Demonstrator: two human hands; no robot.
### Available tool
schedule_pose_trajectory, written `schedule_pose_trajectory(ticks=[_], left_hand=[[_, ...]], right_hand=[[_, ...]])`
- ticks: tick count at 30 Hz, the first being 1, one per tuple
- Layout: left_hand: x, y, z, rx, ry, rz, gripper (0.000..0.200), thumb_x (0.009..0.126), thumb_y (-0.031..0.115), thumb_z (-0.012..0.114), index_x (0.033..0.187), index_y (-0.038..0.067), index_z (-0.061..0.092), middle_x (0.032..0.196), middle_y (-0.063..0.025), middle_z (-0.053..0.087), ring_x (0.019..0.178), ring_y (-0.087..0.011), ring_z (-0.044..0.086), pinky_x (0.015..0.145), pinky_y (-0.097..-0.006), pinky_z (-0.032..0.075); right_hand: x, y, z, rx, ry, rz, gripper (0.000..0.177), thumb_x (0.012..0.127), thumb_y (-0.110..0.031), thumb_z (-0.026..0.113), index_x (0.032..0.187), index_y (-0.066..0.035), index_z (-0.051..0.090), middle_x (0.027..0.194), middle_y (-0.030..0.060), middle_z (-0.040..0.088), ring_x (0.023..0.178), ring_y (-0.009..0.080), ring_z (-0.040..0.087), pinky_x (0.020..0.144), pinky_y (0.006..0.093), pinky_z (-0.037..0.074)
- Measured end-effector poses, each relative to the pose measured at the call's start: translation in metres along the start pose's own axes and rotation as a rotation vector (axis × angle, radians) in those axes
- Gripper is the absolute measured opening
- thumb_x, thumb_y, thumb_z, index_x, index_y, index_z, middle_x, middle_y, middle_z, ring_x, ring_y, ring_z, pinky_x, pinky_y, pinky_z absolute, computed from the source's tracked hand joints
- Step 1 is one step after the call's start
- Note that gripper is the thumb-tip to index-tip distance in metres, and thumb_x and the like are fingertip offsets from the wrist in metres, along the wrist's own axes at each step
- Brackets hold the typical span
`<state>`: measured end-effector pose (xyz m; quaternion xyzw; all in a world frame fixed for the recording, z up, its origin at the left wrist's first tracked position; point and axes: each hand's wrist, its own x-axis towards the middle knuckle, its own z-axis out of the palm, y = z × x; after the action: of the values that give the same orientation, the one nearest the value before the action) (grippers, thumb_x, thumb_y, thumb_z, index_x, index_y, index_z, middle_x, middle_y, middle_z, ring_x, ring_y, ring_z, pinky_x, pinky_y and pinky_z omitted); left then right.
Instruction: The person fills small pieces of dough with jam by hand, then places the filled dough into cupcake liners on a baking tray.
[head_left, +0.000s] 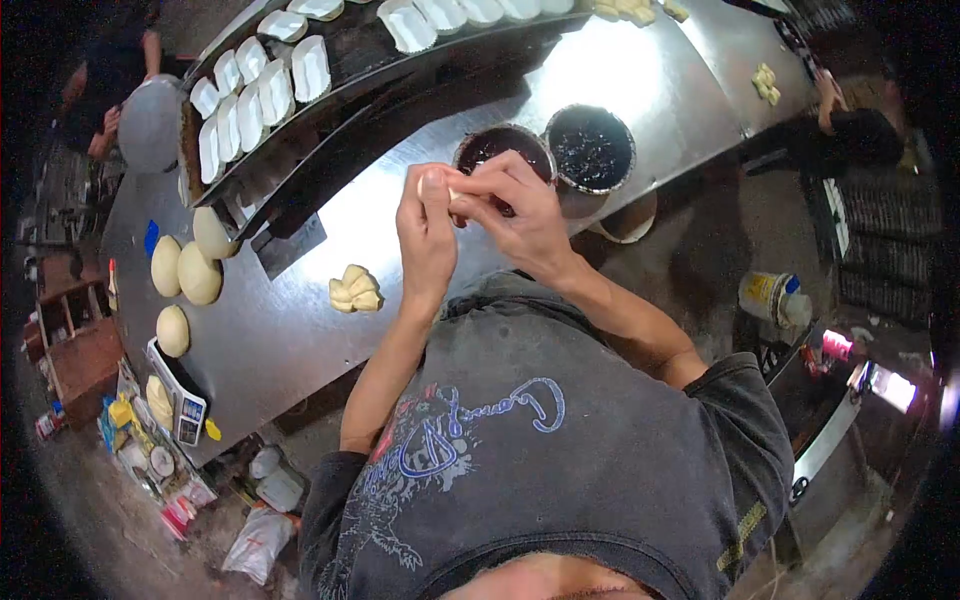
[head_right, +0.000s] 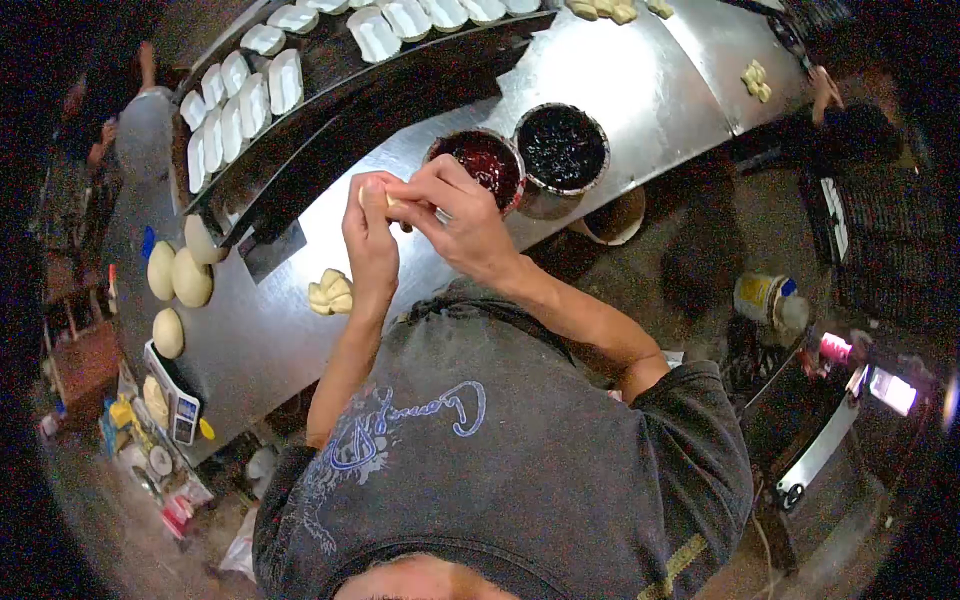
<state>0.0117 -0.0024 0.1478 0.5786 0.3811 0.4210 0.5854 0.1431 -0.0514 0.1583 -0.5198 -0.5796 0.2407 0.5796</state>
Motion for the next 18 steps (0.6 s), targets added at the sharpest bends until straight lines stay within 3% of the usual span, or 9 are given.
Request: schedule_pose_trajectory(ticks=[2, 5, 8, 9, 12, 13, 16, 17, 18], left_hand=[[0.003, 0.001, 0.005, 0.067, -0.003, -0.080, 0.055, 0.110, 0.045, 0.033, 0.101, 0.001, 0.064, 0.077, -0.0046, 0.061, 0.068, -0.0115, 0.059, 0.060, -0.0247, 0.047], [0.010, 0.000, 0.006, 0.128, 0.019, -0.099, 0.066, 0.110, 0.050, 0.029, 0.088, 0.002, 0.069, 0.073, -0.0077, 0.064, 0.063, -0.0179, 0.059, 0.060, -0.0314, 0.046], [0.027, -0.002, 0.000, 0.458, -0.033, 0.154, 0.060, 0.109, 0.047, 0.034, 0.090, 0.002, 0.070, 0.077, -0.0105, 0.067, 0.071, -0.0244, 0.062, 0.068, -0.0363, 0.048], [0.029, 0.006, -0.001, 0.699, -0.008, 0.103, 0.056, 0.108, 0.043, 0.038, 0.090, 0.002, 0.071, 0.084, -0.0115, 0.069, 0.085, -0.0291, 0.063, 0.082, -0.0410, 0.045], [0.041, -0.008, -0.008, 0.756, 0.080, 0.403, 0.061, 0.109, 0.046, 0.032, 0.090, 0.006, 0.075, 0.100, -0.0096, 0.070, 0.103, -0.0304, 0.059, 0.094, -0.0430, 0.041], [0.040, -0.007, -0.013, 0.724, 0.032, 0.349, 0.062, 0.109, 0.047, 0.031, 0.098, 0.004, 0.074, 0.117, -0.0123, 0.067, 0.118, -0.0318, 0.054, 0.106, -0.0447, 0.033], [0.043, -0.019, -0.020, 0.480, 0.050, 0.355, 0.058, 0.108, 0.048, 0.033, 0.131, 0.001, 0.060, 0.135, -0.0162, 0.059, 0.127, -0.0311, 0.050, 0.110, -0.0429, 0.032], [0.040, -0.025, -0.010, 0.170, 0.140, 0.269, 0.069, 0.108, 0.046, 0.038, 0.157, 0.003, 0.017, 0.146, -0.0193, 0.049, 0.135, -0.0296, 0.046, 0.114, -0.0419, 0.029], [0.046, -0.011, -0.004, 0.000, 0.158, 0.311, 0.087, 0.104, 0.038, 0.052, 0.159, 0.004, -0.007, 0.148, -0.0222, 0.044, 0.133, -0.0313, 0.046, 0.116, -0.0442, 0.025]], right_hand=[[0.008, 0.015, -0.006, -0.075, -0.032, -0.060, 0.017, 0.086, -0.008, 0.077, 0.101, -0.002, 0.071, 0.094, 0.0056, 0.055, 0.074, 0.0150, 0.056, 0.066, 0.0280, 0.049], [0.026, 0.039, -0.003, 0.036, -0.097, 0.118, 0.024, 0.086, -0.019, 0.079, 0.098, -0.002, 0.066, 0.095, 0.0054, 0.054, 0.083, 0.0155, 0.056, 0.071, 0.0290, 0.047], [0.046, 0.056, 0.002, 0.323, -0.203, 0.420, 0.039, 0.088, -0.028, 0.078, 0.112, -0.004, 0.059, 0.101, 0.0045, 0.056, 0.090, 0.0125, 0.054, 0.078, 0.0281, 0.046], [0.053, 0.063, 0.005, 0.500, -0.271, 0.519, 0.041, 0.089, -0.029, 0.077, 0.115, -0.004, 0.058, 0.104, 0.0043, 0.056, 0.091, 0.0117, 0.054, 0.079, 0.0274, 0.046], [0.061, 0.076, 0.006, 0.718, -0.524, 0.688, 0.035, 0.095, -0.032, 0.071, 0.111, -0.003, 0.063, 0.117, 0.0027, 0.059, 0.100, 0.0111, 0.055, 0.086, 0.0273, 0.047], [0.058, 0.085, 0.010, 0.788, -0.576, 0.678, 0.034, 0.096, -0.033, 0.070, 0.110, -0.003, 0.064, 0.118, 0.0022, 0.060, 0.101, 0.0117, 0.056, 0.087, 0.0278, 0.047], [0.093, 0.079, 0.009, 0.578, -0.709, 0.406, 0.031, 0.096, -0.030, 0.069, 0.109, -0.003, 0.069, 0.114, 0.0038, 0.065, 0.098, 0.0130, 0.060, 0.087, 0.0312, 0.050], [0.117, 0.064, 0.000, 0.424, -0.730, 0.353, 0.030, 0.096, -0.030, 0.069, 0.110, -0.003, 0.069, 0.112, 0.0051, 0.066, 0.097, 0.0133, 0.061, 0.086, 0.0319, 0.050], [0.130, 0.060, -0.003, 0.274, -0.752, 0.300, 0.030, 0.095, -0.029, 0.069, 0.111, -0.003, 0.068, 0.111, 0.0063, 0.067, 0.095, 0.0136, 0.062, 0.086, 0.0326, 0.051]])
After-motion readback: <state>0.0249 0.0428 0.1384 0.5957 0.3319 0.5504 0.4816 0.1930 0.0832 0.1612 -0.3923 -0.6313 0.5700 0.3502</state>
